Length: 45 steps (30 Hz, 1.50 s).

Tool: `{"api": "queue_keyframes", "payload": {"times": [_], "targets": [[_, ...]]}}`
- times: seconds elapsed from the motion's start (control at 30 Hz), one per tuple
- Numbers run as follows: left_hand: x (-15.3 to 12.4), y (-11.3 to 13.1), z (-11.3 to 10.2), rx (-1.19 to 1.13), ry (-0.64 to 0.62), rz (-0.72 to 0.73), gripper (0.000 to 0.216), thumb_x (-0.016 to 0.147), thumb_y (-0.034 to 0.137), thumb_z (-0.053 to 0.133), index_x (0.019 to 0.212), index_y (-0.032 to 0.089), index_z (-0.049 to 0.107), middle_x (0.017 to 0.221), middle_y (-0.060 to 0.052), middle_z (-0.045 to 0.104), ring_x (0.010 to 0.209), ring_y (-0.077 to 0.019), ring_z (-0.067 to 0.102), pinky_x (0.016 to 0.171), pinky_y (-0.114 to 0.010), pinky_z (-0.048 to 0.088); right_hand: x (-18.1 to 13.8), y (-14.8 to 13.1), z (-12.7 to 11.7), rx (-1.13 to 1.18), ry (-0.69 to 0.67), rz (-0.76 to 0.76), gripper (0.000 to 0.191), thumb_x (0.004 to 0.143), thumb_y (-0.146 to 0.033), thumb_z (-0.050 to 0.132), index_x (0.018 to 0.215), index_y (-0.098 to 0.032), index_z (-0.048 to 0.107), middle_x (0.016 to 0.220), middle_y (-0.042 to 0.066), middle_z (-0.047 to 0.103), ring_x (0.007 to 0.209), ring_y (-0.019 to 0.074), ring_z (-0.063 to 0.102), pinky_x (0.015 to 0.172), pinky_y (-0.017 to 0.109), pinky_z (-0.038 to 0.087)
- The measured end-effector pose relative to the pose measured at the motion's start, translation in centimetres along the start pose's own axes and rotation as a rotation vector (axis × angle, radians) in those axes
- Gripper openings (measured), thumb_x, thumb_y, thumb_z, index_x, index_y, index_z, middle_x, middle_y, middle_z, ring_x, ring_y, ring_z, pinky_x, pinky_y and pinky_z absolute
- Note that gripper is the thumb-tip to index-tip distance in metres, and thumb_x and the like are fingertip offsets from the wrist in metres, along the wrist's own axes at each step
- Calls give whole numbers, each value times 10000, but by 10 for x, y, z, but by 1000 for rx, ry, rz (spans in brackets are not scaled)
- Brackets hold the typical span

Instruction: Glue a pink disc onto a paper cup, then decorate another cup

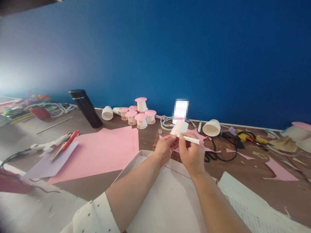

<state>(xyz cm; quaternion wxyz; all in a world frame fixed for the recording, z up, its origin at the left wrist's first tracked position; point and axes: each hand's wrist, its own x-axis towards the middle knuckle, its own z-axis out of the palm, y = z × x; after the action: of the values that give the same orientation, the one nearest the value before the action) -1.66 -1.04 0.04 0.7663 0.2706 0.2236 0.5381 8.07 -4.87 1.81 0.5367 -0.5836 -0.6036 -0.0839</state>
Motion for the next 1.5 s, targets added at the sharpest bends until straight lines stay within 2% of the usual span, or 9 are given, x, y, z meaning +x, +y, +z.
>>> {"api": "queue_keyframes", "payload": {"times": [0.37,0.63,0.83,1.1,1.5], "targets": [[0,-1,1,41,-2,0,365,554,374,815,730,101,649,736,-66,644,707,-151,610,809,-334,462,2,-1,0,-21,41,-49,208,852,-353,545,884,-180,655,878,73,692,735,173,633,684,274,492],[-1,0,2,61,5,2,325,560,366,805,673,110,638,691,-48,621,691,-136,585,800,-321,460,0,-1,0,-24,17,-22,218,848,-370,544,879,-182,651,884,79,690,733,181,631,666,281,487],[-2,1,3,73,-5,-1,332,571,370,796,710,106,651,735,-61,634,720,-148,589,819,-334,457,1,-1,0,-22,41,-20,223,852,-377,539,884,-186,650,902,85,687,793,196,638,692,290,487],[-2,1,4,81,-2,15,328,557,376,803,654,115,630,662,-31,597,660,-125,565,787,-320,457,0,0,0,-19,33,-17,204,848,-367,542,863,-190,643,893,79,681,777,190,631,690,287,479],[0,-2,2,94,-20,0,351,560,393,798,726,115,660,744,-59,642,737,-157,601,820,-334,462,1,0,0,-3,44,13,241,849,-391,534,889,-182,647,916,95,687,770,198,642,670,303,496]]}}
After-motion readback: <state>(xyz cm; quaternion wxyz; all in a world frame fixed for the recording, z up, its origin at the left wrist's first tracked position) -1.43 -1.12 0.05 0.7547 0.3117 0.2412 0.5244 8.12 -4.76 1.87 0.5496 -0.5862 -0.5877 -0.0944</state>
